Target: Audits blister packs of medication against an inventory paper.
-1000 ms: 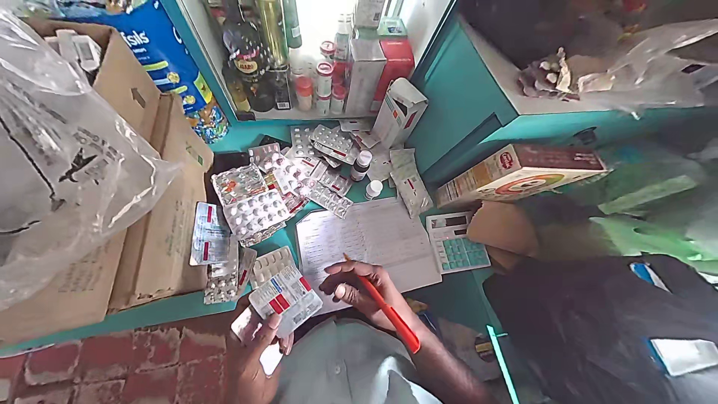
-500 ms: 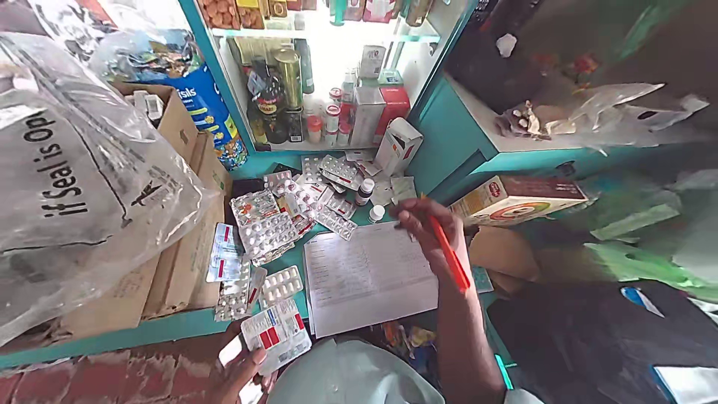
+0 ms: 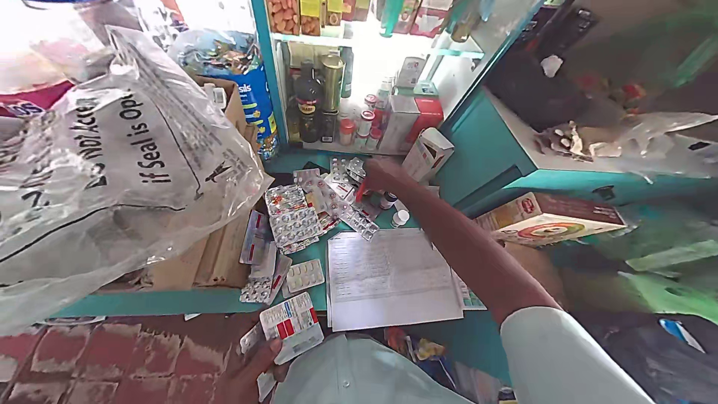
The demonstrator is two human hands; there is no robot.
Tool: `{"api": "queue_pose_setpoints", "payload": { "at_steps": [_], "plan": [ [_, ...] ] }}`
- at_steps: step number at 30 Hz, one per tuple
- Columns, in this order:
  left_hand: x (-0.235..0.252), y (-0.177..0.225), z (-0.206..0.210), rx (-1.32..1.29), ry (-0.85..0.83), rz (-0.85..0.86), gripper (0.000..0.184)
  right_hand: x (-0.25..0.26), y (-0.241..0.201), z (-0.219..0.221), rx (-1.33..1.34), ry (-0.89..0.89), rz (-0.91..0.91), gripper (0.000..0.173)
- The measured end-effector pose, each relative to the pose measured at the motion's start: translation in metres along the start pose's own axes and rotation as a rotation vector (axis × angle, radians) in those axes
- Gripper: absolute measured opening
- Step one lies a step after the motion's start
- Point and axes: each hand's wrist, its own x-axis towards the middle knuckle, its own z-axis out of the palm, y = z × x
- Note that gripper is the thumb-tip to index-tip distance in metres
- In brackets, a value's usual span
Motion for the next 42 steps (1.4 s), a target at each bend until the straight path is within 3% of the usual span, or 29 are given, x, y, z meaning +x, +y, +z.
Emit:
{"api": "queue_pose_setpoints", "payload": {
  "at_steps": [2,8,11,14,17,20,25,29,32,36,42],
  "plan": [
    [-0.002,0.001,-0.001,-0.001,0.010,0.019,0.034,0.006,-0.003,0.003,0.012,-0.007,0.022,0.029],
    [-0.003,0.000,-0.007,0.002,0.002,0.043,0.027,0.034,0.047,-0.031,0.001,0.061,-0.133,0.019],
    [0.002,-0.018,-0.023,-0.092,-0.094,0.106,0.031,0.038,0.053,-0.030,-0.038,0.088,-0.165,0.020],
    [-0.002,0.001,-0.001,-0.053,0.024,0.011,0.029,0.028,0.038,-0.033,0.024,0.085,-0.013,0.025],
    [0.000,0.001,0.001,-0.041,0.033,0.014,0.030,0.010,0.012,-0.032,0.043,0.198,0.144,0.025],
    [0.002,-0.002,-0.003,-0.057,-0.018,0.028,0.033,0.007,-0.007,-0.014,-0.021,0.242,0.059,0.023],
    [0.000,0.000,0.001,-0.072,-0.019,0.030,0.037,0.009,-0.025,0.009,-0.024,0.087,-0.255,0.030],
    [-0.003,0.000,0.001,-0.060,-0.008,0.035,0.037,0.012,-0.036,0.030,-0.121,0.012,-0.388,0.026],
    [-0.005,-0.002,-0.002,-0.049,0.009,0.024,0.035,0.011,-0.031,0.014,-0.021,0.032,-0.343,0.016],
    [-0.005,-0.004,-0.004,-0.046,0.040,0.025,0.039,0.032,-0.009,0.005,0.062,0.139,-0.386,0.023],
    [-0.005,-0.006,-0.002,-0.046,0.013,0.045,0.037,0.024,-0.006,0.006,0.110,0.236,-0.392,0.015]
  ]
}}
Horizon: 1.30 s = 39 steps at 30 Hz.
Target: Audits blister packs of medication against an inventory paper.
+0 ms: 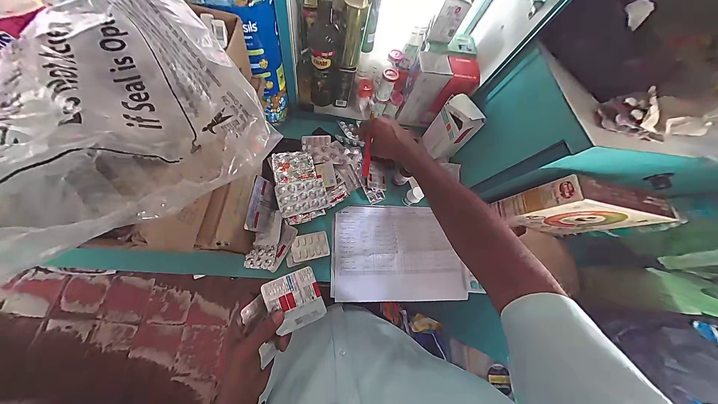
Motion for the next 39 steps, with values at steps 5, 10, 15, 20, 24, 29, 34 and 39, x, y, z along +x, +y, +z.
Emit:
{"api": "queue_pose_setpoints", "payload": {
  "at_steps": [5,10,15,20,24,29,34,39],
  "plan": [
    [0.002,0.001,0.002,-0.012,-0.042,0.007,0.033,-0.011,-0.018,-0.002,0.114,-0.044,-0.047,0.019],
    [0.007,-0.004,0.004,-0.032,-0.024,-0.021,0.040,-0.028,-0.074,0.039,0.188,0.095,-0.257,0.017],
    [0.006,-0.002,0.006,-0.021,-0.036,-0.030,0.042,-0.008,-0.081,0.064,-0.058,0.090,-0.159,0.019],
    [0.003,-0.002,-0.001,-0.014,0.042,-0.028,0.038,-0.008,-0.062,0.040,0.174,0.281,0.212,0.034],
    [0.002,-0.007,-0.005,-0.056,0.000,-0.014,0.036,-0.012,-0.074,0.062,0.225,0.180,0.186,0.019],
    [0.005,-0.002,0.003,-0.008,-0.022,-0.037,0.037,0.015,-0.076,0.077,0.022,0.028,-0.066,0.024],
    [0.004,-0.002,0.000,0.016,0.029,0.001,0.030,0.003,-0.081,0.058,-0.063,0.208,-0.029,0.024],
    [0.007,-0.001,-0.011,-0.141,-0.056,-0.028,0.030,-0.050,-0.089,0.011,0.395,0.695,0.150,0.013]
  ]
}}
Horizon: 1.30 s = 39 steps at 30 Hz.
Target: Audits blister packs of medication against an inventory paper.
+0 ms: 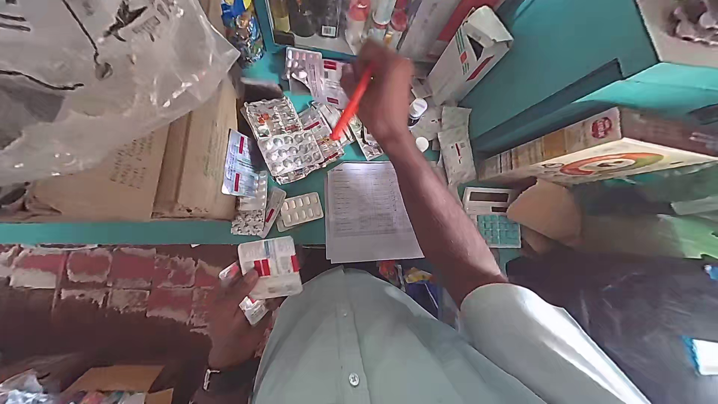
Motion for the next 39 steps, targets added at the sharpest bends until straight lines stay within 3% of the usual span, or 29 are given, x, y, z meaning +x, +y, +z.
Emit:
{"api": "queue_pose_setpoints", "payload": {
  "at_steps": [2,5,9,11,13,18,24,30,33,39],
  "plan": [
    [0.001,0.000,0.000,-0.065,-0.037,-0.012,0.027,-0.025,0.000,-0.032,0.373,0.138,0.036,0.013],
    [0.004,-0.003,-0.006,-0.086,-0.047,-0.038,0.028,-0.076,0.002,-0.068,0.815,0.219,0.147,0.027],
    [0.015,-0.010,-0.015,-0.181,-0.196,-0.103,0.036,-0.140,-0.001,-0.106,1.033,0.241,0.303,0.020],
    [0.019,-0.015,-0.014,-0.234,-0.258,-0.131,0.033,-0.163,0.004,-0.116,1.126,0.257,0.401,0.025],
    [0.025,-0.019,-0.012,-0.295,-0.305,-0.160,0.033,-0.182,0.011,-0.117,1.142,0.286,0.476,0.030],
    [0.037,-0.028,0.002,-0.292,-0.292,-0.202,0.037,-0.212,0.021,-0.100,0.890,0.337,0.565,0.030],
    [0.034,-0.024,0.020,-0.123,-0.194,-0.188,0.028,-0.220,0.020,-0.090,0.967,0.346,0.581,0.027],
    [0.037,-0.027,0.019,0.012,-0.131,-0.154,0.036,-0.220,0.021,-0.090,0.966,0.332,0.549,0.023],
    [0.039,-0.030,0.025,0.068,-0.124,-0.132,0.036,-0.212,0.019,-0.096,0.956,0.199,0.457,0.017],
    [0.045,-0.040,0.053,0.295,-0.175,-0.141,0.041,-0.171,-0.025,-0.106,0.684,-0.543,0.113,0.007]
  ]
}}
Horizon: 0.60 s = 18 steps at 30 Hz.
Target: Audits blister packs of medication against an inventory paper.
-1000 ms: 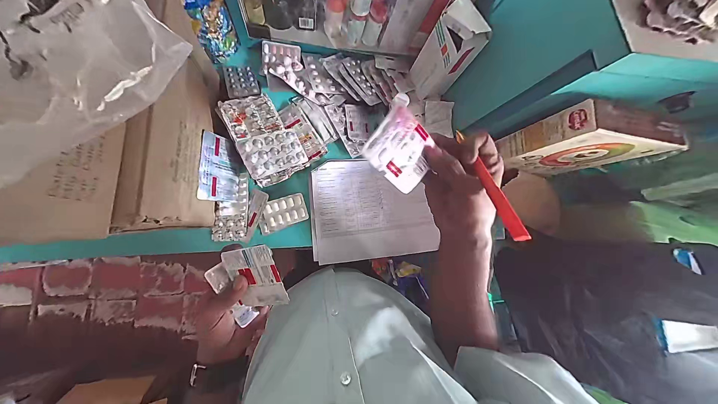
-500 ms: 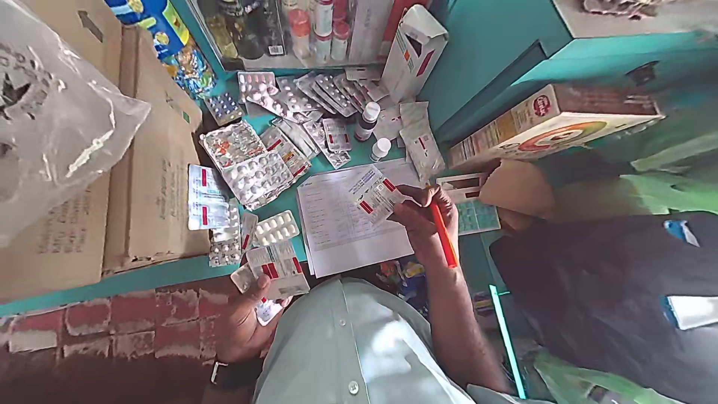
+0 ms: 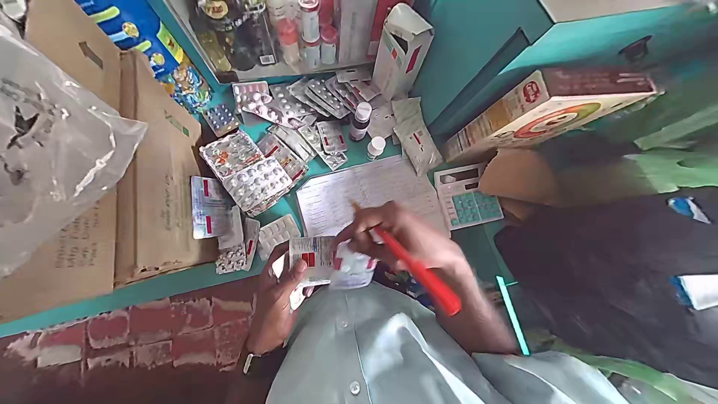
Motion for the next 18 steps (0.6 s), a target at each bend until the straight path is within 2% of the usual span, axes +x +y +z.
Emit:
{"api": "queue_pose_setpoints", "payload": {
  "at_steps": [2,5,7,9,14,16,18],
  "plan": [
    [-0.001,0.000,0.004,0.088,-0.023,0.033,0.046,0.016,-0.007,0.024,-0.106,-0.047,-0.030,0.012],
    [-0.003,-0.001,0.000,0.178,-0.123,0.105,0.058,0.025,-0.001,0.059,-0.168,0.042,-0.060,0.014],
    [-0.002,0.001,0.000,0.219,-0.172,0.126,0.048,0.020,0.004,0.070,-0.121,0.110,-0.056,0.010],
    [-0.003,0.002,-0.003,0.262,-0.227,0.143,0.046,0.006,0.007,0.062,-0.032,0.194,-0.063,0.008],
    [0.007,0.004,0.010,0.453,-0.423,0.301,0.054,-0.038,0.030,-0.003,0.182,0.702,-0.101,0.024],
    [0.012,0.001,0.024,0.667,-0.501,0.386,0.051,-0.048,0.037,-0.022,0.283,0.770,-0.037,0.035],
    [0.010,0.002,0.043,0.990,-0.550,0.459,0.047,-0.050,0.039,-0.028,0.370,0.793,-0.016,0.048]
  ]
}}
